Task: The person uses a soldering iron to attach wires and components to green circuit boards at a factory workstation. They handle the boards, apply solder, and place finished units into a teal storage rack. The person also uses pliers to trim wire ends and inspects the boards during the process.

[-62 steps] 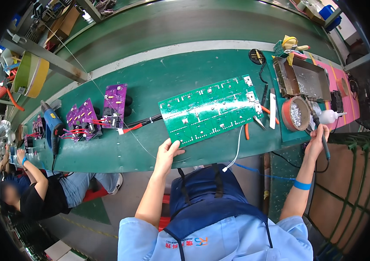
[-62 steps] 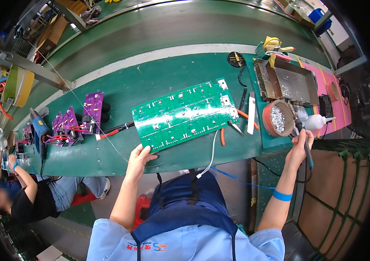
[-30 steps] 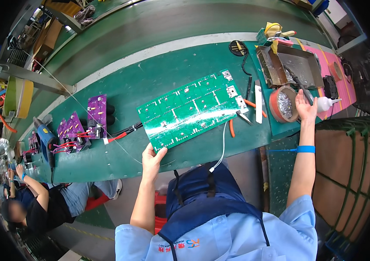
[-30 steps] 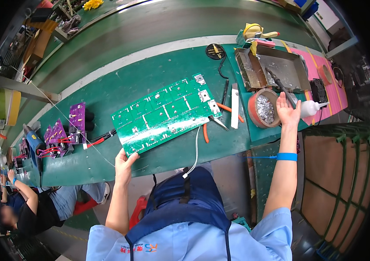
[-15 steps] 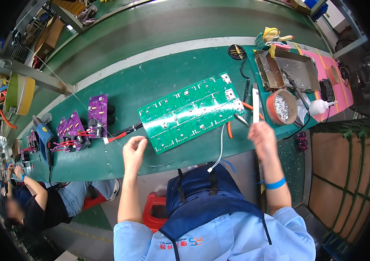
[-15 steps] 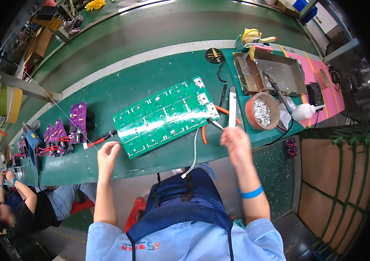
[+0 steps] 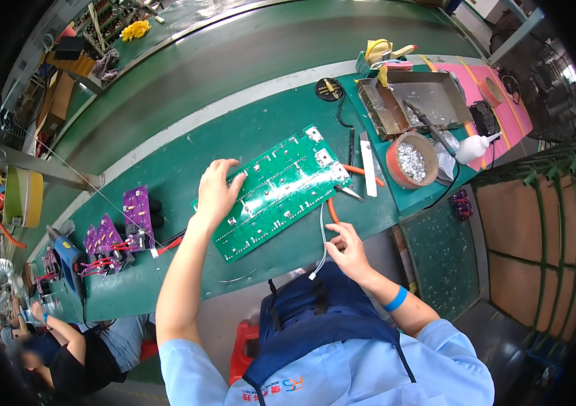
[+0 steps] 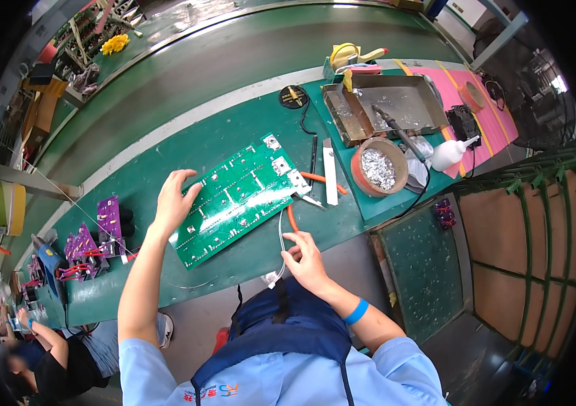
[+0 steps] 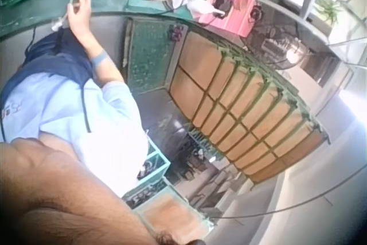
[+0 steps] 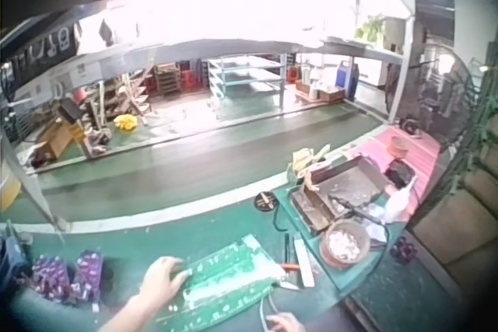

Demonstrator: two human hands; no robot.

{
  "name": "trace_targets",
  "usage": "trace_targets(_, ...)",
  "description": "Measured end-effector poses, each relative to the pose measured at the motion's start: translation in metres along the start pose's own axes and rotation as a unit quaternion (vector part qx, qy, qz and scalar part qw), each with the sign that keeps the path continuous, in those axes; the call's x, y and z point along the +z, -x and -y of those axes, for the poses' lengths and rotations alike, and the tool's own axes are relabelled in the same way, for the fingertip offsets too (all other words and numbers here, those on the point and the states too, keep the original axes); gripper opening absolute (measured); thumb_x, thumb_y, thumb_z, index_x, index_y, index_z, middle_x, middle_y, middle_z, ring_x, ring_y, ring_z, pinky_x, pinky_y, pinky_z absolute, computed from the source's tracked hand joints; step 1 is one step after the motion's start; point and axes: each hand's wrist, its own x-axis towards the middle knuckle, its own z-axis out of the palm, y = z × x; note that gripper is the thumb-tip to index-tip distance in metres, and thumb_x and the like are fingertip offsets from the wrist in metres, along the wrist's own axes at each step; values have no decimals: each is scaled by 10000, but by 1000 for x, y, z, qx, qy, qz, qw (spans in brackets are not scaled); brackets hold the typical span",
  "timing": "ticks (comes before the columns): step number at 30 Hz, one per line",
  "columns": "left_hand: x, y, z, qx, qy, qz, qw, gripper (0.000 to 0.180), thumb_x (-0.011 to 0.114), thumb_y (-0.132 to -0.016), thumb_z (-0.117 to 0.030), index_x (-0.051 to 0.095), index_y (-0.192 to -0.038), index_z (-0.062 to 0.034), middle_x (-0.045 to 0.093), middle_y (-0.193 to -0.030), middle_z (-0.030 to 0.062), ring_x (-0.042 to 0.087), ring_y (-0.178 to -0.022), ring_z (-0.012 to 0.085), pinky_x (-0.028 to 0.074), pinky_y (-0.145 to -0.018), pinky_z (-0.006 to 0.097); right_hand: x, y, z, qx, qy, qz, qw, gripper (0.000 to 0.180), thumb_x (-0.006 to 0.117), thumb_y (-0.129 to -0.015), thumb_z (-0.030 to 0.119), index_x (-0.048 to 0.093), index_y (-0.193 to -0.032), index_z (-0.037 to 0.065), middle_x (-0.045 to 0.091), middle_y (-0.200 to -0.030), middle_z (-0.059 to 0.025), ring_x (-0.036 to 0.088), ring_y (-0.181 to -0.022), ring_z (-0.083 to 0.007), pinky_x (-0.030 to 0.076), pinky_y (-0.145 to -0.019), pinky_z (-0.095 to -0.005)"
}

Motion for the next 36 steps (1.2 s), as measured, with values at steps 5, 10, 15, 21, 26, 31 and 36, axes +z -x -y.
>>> trace_targets(5, 25, -45, 25, -209, 185, 251, 927, 274, 507, -810, -257, 587, -902, -13, 597, -798, 56, 546, -717, 130, 428, -677, 272, 7, 3, -4, 139, -212, 60, 965, 369, 537, -771, 60, 410, -1110, -13, 456, -1088, -158, 556, -614, -120, 463, -556, -246)
trace_targets(10, 23, -61, 21, -258, 247, 343, 869, 189, 522, -813, -218, 591, -784, -44, 583, -724, -2, 498, -627, 54, 412, -616, 219, 2, -1, -4, 305, -480, 91, 818, 312, 511, -816, 119, 412, -1092, 9, 546, -797, -79, 489, -530, -83, 426, -500, -228)
trace_targets(15, 4, -42, 2, -135, 426, 402, 799, 131, 569, -786, -167, 567, -727, -49, 547, -1016, 100, 527, -802, 105, 437, -715, 246, -35, 2, 5, 286, -492, 107, 815, 220, 486, -828, 141, 505, -987, -10, 541, -700, -40, 459, -518, -70, 388, -485, -202)
trace_targets(21, 21, -36, 22, -246, 569, 402, 674, 157, 541, -812, -196, 522, -733, -61, 517, -1079, 110, 511, -876, 118, 432, -763, 259, -42, 3, -7, 301, -461, 91, 830, 198, 461, -841, 128, 512, -977, -6, 537, -693, -24, 467, -525, -65, 417, -521, -187)
trace_targets(26, 21, -40, 20, -322, 566, 420, 633, 261, 534, -811, -212, 486, -1014, -54, 462, -1161, 104, 502, -926, 143, 423, -816, 281, -35, 4, -9, 302, -465, 88, 828, 189, 461, -838, 128, 509, -971, 2, 536, -693, -25, 481, -548, -75, 416, -529, -201)
trace_targets(31, 13, -59, 3, -355, 436, 564, 605, 542, 477, -819, -395, 373, -1204, -29, 479, -1144, 99, 489, -1022, 184, 426, -847, 315, -29, 4, -9, 309, -457, 84, 830, 184, 446, -845, 119, 505, -979, 7, 530, -686, -22, 468, -527, -68, 412, -517, -196)
trace_targets(36, 20, -56, -2, -310, 418, 623, 584, 648, 541, -765, -443, 362, -1198, 5, 480, -1131, 118, 495, -995, 177, 415, -849, 314, -28, 5, -6, 300, -465, 66, 830, 178, 451, -842, 117, 496, -972, 4, 528, -675, -29, 465, -522, -71, 397, -497, -200)
